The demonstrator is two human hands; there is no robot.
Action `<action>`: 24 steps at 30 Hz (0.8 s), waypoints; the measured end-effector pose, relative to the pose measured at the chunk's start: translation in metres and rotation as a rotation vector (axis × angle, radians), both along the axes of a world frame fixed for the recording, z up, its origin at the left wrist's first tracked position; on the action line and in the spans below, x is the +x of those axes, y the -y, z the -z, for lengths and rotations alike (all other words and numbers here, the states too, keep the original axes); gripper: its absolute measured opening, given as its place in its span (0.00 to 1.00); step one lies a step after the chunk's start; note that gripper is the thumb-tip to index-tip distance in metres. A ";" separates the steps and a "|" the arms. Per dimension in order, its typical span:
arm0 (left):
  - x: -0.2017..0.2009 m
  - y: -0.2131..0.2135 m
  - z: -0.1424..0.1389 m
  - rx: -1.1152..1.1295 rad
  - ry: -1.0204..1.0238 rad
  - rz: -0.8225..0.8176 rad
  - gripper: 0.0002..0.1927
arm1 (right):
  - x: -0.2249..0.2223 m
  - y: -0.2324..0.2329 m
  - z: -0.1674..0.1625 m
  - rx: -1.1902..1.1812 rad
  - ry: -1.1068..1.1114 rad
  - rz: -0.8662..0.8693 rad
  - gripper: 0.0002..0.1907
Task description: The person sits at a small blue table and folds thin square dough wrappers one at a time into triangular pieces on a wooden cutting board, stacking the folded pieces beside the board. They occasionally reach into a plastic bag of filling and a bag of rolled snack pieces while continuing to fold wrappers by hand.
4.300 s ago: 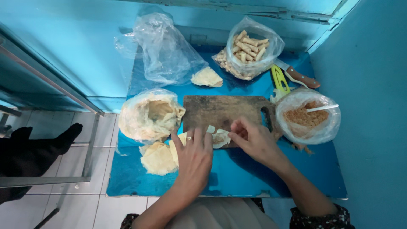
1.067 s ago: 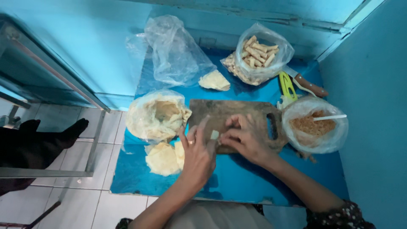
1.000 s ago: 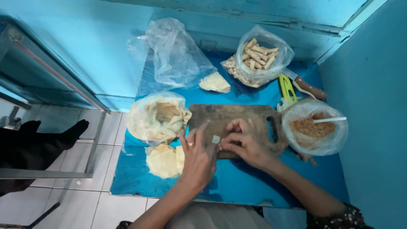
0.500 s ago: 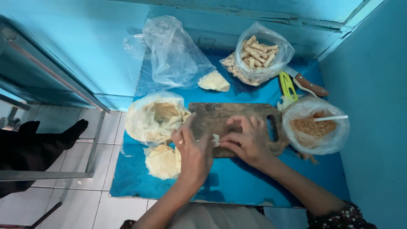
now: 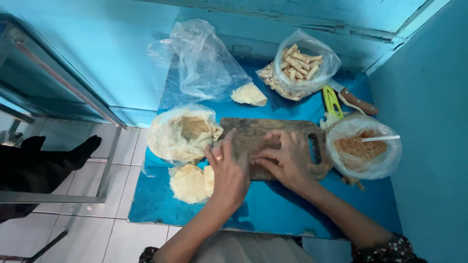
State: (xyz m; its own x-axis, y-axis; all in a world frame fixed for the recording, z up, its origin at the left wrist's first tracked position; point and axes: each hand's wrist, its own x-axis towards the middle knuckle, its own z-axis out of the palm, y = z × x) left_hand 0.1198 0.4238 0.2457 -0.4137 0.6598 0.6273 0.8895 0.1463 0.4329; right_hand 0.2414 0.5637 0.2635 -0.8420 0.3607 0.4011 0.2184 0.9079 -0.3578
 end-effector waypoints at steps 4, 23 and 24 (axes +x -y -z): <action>0.003 0.002 -0.003 -0.017 -0.060 0.037 0.11 | -0.004 -0.005 0.007 -0.009 -0.017 0.029 0.06; -0.025 -0.008 -0.017 0.012 -0.082 -0.203 0.14 | -0.016 -0.046 -0.011 -0.083 -0.114 -0.127 0.11; -0.028 -0.007 -0.019 0.017 -0.076 -0.201 0.14 | -0.017 -0.052 -0.011 -0.147 -0.120 -0.129 0.12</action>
